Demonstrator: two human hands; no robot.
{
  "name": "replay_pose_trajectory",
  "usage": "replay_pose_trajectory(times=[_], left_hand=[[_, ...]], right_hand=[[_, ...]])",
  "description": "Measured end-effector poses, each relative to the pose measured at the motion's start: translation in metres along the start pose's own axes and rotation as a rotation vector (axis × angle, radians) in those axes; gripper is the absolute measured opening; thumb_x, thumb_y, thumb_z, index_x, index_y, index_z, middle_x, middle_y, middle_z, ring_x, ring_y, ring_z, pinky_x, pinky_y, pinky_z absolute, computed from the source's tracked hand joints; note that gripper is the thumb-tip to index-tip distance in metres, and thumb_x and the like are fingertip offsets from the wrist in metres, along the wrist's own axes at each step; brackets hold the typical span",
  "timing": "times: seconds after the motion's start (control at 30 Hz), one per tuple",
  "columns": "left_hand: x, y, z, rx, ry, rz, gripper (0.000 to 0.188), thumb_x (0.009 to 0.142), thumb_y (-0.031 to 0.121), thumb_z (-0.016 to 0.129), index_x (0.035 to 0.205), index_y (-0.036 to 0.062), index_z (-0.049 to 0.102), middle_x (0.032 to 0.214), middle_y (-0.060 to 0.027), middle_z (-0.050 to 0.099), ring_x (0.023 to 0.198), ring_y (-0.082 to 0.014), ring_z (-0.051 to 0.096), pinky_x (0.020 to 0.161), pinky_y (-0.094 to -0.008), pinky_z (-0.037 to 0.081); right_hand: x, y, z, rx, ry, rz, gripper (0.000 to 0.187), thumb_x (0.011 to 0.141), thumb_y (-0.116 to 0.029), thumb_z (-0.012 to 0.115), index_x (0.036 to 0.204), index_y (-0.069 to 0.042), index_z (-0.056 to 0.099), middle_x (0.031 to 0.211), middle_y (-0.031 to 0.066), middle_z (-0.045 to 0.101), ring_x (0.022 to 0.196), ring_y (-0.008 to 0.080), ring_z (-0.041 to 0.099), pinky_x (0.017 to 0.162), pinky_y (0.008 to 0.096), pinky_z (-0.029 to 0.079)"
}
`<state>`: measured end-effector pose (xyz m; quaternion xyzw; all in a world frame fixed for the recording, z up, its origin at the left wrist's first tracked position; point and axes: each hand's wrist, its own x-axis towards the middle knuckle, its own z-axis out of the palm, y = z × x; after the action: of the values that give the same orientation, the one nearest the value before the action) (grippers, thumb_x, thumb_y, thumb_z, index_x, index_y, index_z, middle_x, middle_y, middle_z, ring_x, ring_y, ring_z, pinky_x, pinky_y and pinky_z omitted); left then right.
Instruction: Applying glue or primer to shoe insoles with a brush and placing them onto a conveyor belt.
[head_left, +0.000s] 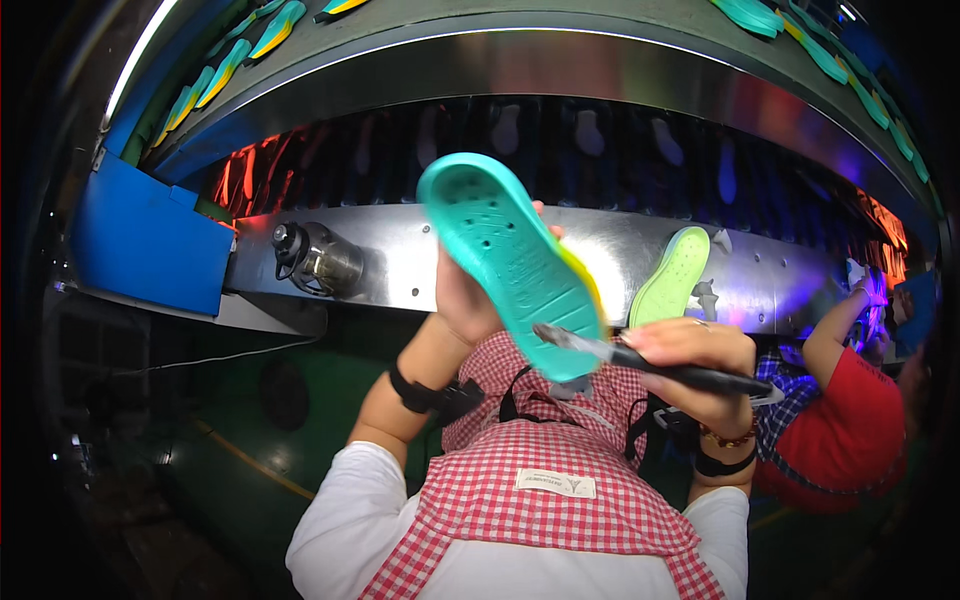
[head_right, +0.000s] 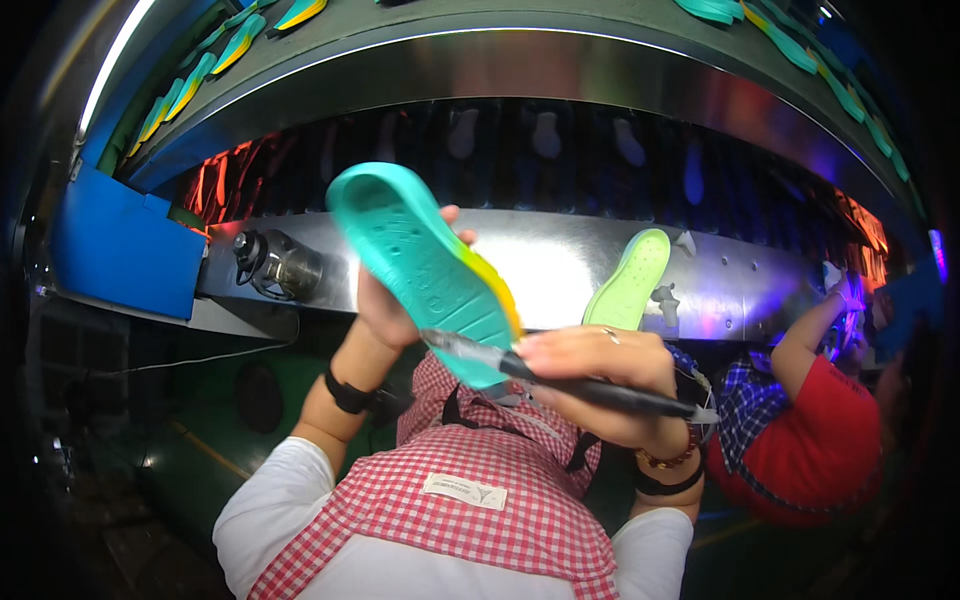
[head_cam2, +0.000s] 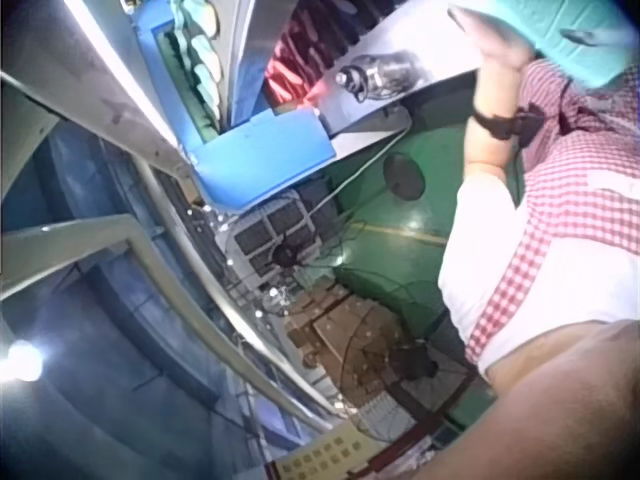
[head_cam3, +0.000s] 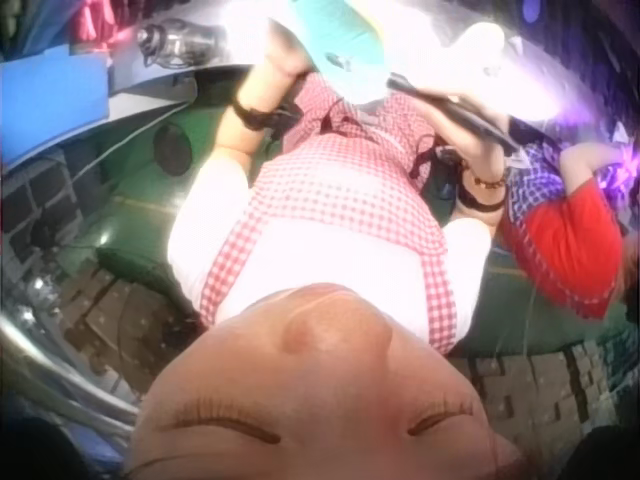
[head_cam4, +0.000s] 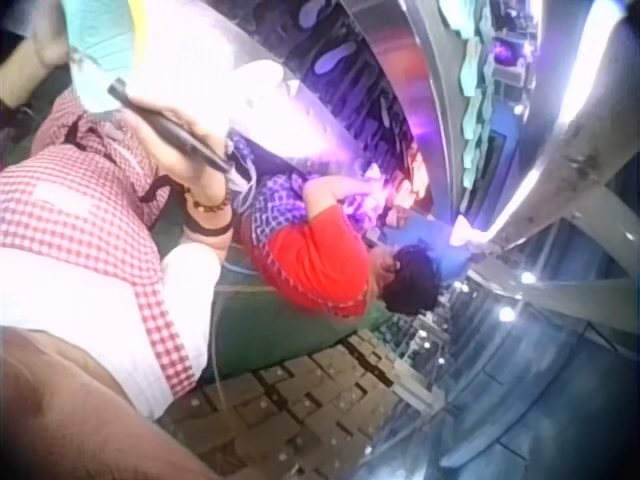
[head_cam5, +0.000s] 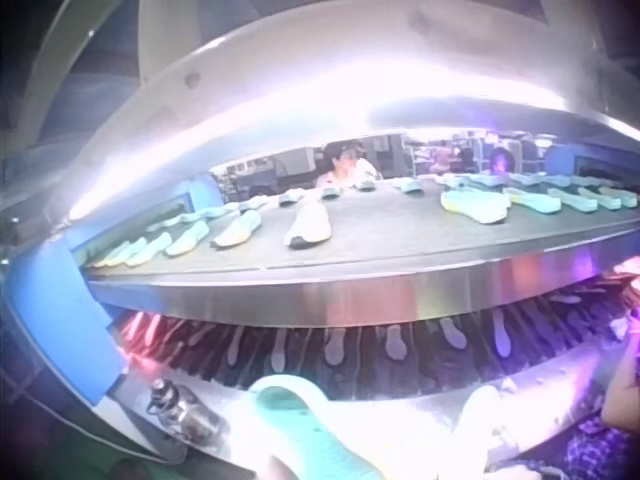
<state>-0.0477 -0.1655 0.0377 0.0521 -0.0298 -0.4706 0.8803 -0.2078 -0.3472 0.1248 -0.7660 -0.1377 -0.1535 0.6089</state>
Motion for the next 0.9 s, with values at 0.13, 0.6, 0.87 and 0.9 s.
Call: replay_pose_trajectory(times=[0.13, 0.6, 0.87, 0.9], left_hand=[[-0.003, -0.026, -0.007, 0.130, -0.047, -0.046, 0.076, 0.086, 0.063, 0.022, 0.133, 0.0037, 0.031, 0.130, -0.0205, 0.040, 0.117, -0.0353, 0.042, 0.099, -0.0490, 0.032], [-0.002, -0.024, -0.005, 0.253, 0.139, 0.221, 0.077, 0.083, 0.066, 0.024, 0.125, 0.0040, 0.041, 0.117, -0.0167, 0.051, 0.108, -0.0312, 0.050, 0.094, -0.0459, 0.040], [0.003, -0.013, 0.012, 0.280, 0.169, 0.330, 0.081, 0.080, 0.069, 0.029, 0.128, 0.0044, 0.036, 0.119, -0.0165, 0.048, 0.107, -0.0312, 0.048, 0.093, -0.0462, 0.041], [0.005, -0.012, 0.016, 0.289, 0.169, 0.326, 0.080, 0.080, 0.069, 0.030, 0.128, 0.0041, 0.037, 0.119, -0.0164, 0.049, 0.107, -0.0310, 0.049, 0.093, -0.0459, 0.041]], right_hand=[[0.011, 0.023, 0.011, -0.037, 0.023, 0.409, 0.020, 0.075, 0.000, 0.065, 0.095, 0.003, 0.064, 0.083, 0.0105, 0.066, 0.073, 0.0105, 0.062, 0.064, 0.0204, 0.049], [0.013, 0.007, 0.011, -0.016, -0.016, 0.262, 0.020, 0.074, -0.002, 0.066, 0.093, 0.001, 0.064, 0.086, 0.0129, 0.066, 0.078, 0.0157, 0.064, 0.070, 0.0249, 0.051], [0.011, 0.008, 0.014, 0.174, -0.080, 0.151, 0.024, 0.069, 0.003, 0.067, 0.093, 0.001, 0.064, 0.090, 0.0143, 0.066, 0.083, 0.0211, 0.065, 0.076, 0.0286, 0.051], [0.013, 0.015, 0.009, 0.089, -0.006, 0.142, 0.024, 0.070, 0.004, 0.067, 0.093, 0.001, 0.064, 0.091, 0.0144, 0.066, 0.083, 0.0213, 0.064, 0.076, 0.0289, 0.051]])
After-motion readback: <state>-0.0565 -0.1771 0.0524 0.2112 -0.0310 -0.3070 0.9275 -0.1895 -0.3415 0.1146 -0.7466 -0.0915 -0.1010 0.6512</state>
